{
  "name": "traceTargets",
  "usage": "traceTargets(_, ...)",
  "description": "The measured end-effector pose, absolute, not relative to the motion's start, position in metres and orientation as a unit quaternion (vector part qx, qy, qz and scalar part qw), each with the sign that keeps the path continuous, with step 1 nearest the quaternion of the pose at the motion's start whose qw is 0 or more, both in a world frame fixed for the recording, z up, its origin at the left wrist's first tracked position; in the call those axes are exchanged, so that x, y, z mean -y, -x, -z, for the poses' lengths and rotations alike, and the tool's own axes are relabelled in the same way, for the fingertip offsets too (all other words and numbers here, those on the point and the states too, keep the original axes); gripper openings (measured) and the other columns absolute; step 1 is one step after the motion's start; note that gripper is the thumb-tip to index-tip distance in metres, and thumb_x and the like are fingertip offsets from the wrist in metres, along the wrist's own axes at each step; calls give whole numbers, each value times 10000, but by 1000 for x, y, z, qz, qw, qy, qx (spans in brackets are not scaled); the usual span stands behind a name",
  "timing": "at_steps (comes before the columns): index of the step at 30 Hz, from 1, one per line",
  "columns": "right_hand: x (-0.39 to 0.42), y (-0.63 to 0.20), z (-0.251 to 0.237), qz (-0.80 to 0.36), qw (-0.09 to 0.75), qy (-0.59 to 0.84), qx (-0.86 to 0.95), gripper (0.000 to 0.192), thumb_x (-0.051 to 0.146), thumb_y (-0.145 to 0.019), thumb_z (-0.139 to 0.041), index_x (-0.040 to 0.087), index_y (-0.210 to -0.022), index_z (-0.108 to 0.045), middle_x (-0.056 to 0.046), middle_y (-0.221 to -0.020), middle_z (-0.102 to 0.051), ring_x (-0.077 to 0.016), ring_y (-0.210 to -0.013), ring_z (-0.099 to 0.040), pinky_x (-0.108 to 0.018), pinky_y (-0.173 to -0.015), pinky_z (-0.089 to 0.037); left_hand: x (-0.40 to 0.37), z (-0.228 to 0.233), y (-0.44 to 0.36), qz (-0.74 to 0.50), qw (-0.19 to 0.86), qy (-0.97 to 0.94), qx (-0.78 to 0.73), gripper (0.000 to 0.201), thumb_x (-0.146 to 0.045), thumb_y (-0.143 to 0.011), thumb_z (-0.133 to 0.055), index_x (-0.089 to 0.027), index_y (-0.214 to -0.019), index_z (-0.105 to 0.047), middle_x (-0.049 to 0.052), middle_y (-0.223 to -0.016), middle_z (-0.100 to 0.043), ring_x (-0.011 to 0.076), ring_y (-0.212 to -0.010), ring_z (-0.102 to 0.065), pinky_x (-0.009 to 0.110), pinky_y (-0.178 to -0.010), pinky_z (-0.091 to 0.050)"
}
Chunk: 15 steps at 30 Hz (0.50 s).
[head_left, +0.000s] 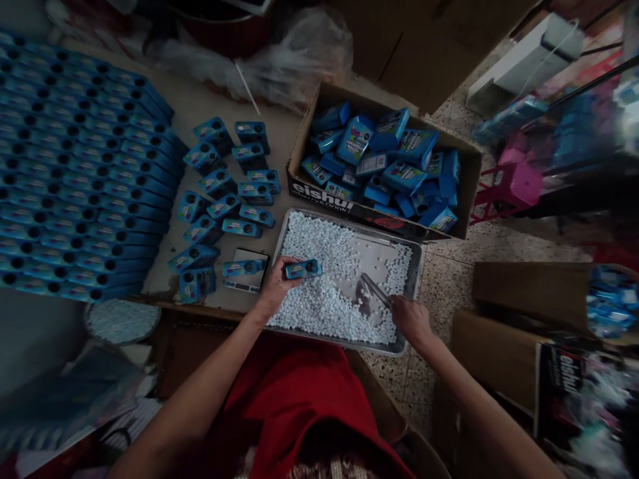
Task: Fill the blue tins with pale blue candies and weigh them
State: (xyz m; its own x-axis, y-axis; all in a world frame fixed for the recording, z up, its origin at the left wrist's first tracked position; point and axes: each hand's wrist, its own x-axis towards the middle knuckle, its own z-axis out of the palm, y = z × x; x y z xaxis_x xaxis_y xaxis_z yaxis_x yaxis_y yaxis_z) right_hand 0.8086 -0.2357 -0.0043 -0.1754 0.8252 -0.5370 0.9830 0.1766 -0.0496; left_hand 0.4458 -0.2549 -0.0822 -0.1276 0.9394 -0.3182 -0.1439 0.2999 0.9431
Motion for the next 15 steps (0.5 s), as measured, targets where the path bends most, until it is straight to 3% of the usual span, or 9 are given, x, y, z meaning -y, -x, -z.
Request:
traceTargets(4, 222, -759, 70, 281, 99, -585, -754, 364, 157, -905, -586, 217, -1230, -738, -116, -1120, -783, -225, -1033, -699, -304, -898, -498, 267, 79, -441, -487, 556, -343, -580, 378, -244, -772, -771, -222, -1084, -559, 85, -1279, -700, 247, -1177, -681, 475, -1076, -512)
traceTargets(8, 189, -709, 100, 357, 7, -586, -727, 356, 187, -971, -503, 164, -1232, -744, -137, -1249, -752, -240, -1129, -693, -316, -982, -493, 273, 78, -434, -460, 528, -360, -617, 362, -255, -738, -784, -223, -1026, -567, 94, -1260, -718, 262, -1186, -682, 470, -1055, -519)
traceTargets(11, 179, -717, 88, 371, -7, -584, -722, 328, 207, -983, -497, 166, -1171, -763, -111, -1183, -777, -221, -1072, -713, -295, -942, -506, 274, 80, -434, -450, 504, -357, -645, 354, -235, -717, -785, -217, -1020, -605, 88, -1216, -721, 269, -1167, -676, 482, -1063, -500)
traceTargets(15, 173, -747, 30, 406, -15, -525, -748, 262, 252, -943, -578, 181, -1061, -801, -82, -1015, -799, -199, -906, -712, -262, -827, -487, 269, 85, -446, -444, 475, -353, -673, 389, -157, -688, -772, -216, -1044, -626, 72, -1175, -716, 265, -1128, -667, 498, -1092, -460)
